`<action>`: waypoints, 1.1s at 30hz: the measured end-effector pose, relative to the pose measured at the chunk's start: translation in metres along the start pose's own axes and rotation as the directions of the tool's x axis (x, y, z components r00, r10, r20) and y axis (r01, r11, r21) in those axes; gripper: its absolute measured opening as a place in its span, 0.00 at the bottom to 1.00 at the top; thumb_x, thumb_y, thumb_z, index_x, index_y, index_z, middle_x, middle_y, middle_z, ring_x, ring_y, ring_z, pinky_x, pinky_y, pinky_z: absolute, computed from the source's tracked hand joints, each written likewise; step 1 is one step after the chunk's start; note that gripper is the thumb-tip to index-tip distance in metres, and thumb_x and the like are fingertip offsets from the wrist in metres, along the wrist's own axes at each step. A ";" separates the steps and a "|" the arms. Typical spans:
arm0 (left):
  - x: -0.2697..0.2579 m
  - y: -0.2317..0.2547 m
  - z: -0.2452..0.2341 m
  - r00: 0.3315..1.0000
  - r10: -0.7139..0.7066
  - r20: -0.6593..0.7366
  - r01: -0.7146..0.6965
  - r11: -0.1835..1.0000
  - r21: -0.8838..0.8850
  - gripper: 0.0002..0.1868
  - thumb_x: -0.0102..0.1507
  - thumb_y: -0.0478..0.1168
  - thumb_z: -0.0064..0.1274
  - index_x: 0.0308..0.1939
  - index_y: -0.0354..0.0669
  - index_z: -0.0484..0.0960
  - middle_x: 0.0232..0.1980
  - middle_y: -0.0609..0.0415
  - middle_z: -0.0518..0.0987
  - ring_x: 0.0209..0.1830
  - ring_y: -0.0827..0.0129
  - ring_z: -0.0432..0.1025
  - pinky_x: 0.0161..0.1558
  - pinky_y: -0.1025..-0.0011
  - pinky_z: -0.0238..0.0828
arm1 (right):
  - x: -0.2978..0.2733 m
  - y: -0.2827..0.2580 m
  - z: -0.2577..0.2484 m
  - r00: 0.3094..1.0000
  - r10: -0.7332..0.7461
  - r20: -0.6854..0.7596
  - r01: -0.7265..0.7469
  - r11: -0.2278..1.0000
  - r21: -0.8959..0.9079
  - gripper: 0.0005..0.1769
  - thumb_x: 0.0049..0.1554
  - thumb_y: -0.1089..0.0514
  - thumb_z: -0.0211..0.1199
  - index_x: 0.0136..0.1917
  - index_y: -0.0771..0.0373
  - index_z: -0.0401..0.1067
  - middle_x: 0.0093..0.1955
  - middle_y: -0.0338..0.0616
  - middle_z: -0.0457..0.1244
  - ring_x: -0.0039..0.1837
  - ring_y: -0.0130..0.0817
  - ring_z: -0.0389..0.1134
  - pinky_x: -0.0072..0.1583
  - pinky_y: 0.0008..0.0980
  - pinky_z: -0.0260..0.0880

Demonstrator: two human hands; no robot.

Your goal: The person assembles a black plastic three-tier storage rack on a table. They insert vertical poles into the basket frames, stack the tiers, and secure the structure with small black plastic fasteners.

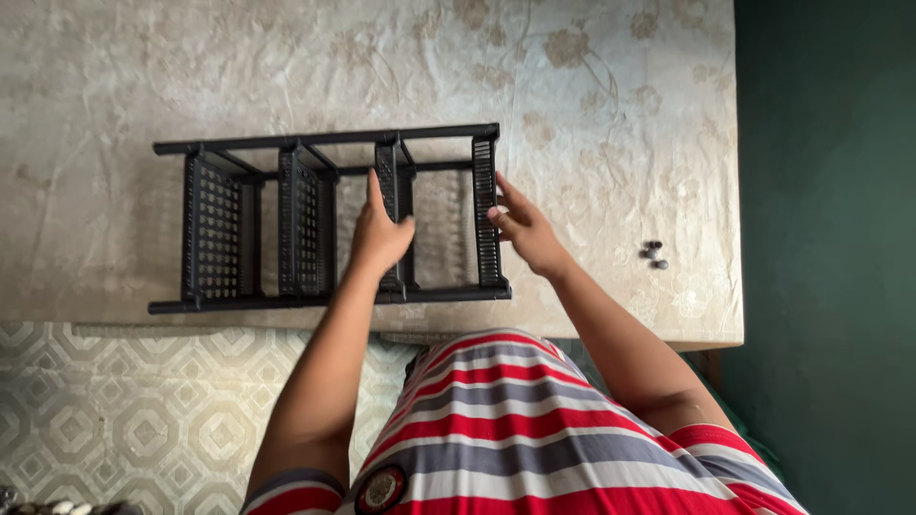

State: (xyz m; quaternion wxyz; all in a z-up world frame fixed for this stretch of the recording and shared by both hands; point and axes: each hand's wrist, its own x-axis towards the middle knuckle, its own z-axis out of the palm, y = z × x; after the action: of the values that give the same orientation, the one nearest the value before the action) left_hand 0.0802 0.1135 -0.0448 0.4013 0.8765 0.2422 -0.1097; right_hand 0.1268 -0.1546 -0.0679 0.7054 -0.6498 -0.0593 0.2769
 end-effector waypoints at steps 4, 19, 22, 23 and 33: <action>-0.008 0.007 0.003 0.998 0.046 -0.038 -0.048 0.998 -0.029 0.55 0.57 0.32 0.51 0.83 0.49 0.36 0.71 0.34 0.69 0.50 0.53 0.78 0.46 0.62 0.78 | 0.002 -0.009 0.007 0.999 0.022 0.026 -0.020 0.998 -0.061 0.40 0.66 0.51 0.54 0.85 0.49 0.42 0.70 0.42 0.63 0.59 0.27 0.66 0.54 0.30 0.70; -0.080 0.101 -0.149 0.927 0.349 -0.134 -0.309 0.515 -0.799 0.38 0.55 0.21 0.50 0.72 0.39 0.70 0.57 0.51 0.79 0.50 0.71 0.78 0.50 0.72 0.80 | -0.102 -0.108 -0.072 0.777 -0.591 -0.216 0.603 0.798 -0.012 0.29 0.73 0.47 0.45 0.80 0.67 0.58 0.76 0.52 0.60 0.71 0.40 0.66 0.68 0.38 0.66; -0.097 0.118 -0.177 0.937 0.338 -0.087 -0.224 0.391 -0.893 0.35 0.57 0.25 0.49 0.71 0.39 0.72 0.56 0.50 0.80 0.49 0.68 0.79 0.48 0.69 0.80 | -0.107 -0.115 -0.068 0.766 -0.610 -0.203 0.627 0.779 0.026 0.28 0.73 0.48 0.45 0.79 0.66 0.58 0.75 0.52 0.61 0.69 0.39 0.67 0.66 0.37 0.68; -0.101 0.123 -0.181 0.939 0.336 -0.077 -0.203 0.361 -0.910 0.34 0.57 0.26 0.50 0.70 0.39 0.72 0.56 0.50 0.80 0.49 0.68 0.79 0.48 0.69 0.80 | -0.106 -0.116 -0.066 0.766 -0.613 -0.195 0.628 0.778 0.018 0.28 0.72 0.49 0.46 0.78 0.66 0.58 0.75 0.52 0.61 0.68 0.39 0.68 0.65 0.37 0.68; -0.083 0.134 -0.116 0.968 0.248 0.018 -0.034 0.202 -0.979 0.28 0.62 0.37 0.52 0.67 0.38 0.72 0.54 0.49 0.80 0.48 0.65 0.78 0.46 0.67 0.79 | -0.114 -0.098 -0.047 0.887 -0.403 -0.225 0.367 0.912 -0.183 0.24 0.68 0.53 0.51 0.73 0.66 0.66 0.68 0.48 0.66 0.60 0.34 0.71 0.57 0.32 0.70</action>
State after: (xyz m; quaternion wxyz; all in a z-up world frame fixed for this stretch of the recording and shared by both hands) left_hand 0.0770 0.0984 0.1506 0.8878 0.4374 0.1405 0.0281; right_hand 0.0822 -0.2495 0.0493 0.7021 -0.7018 -0.1136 0.0397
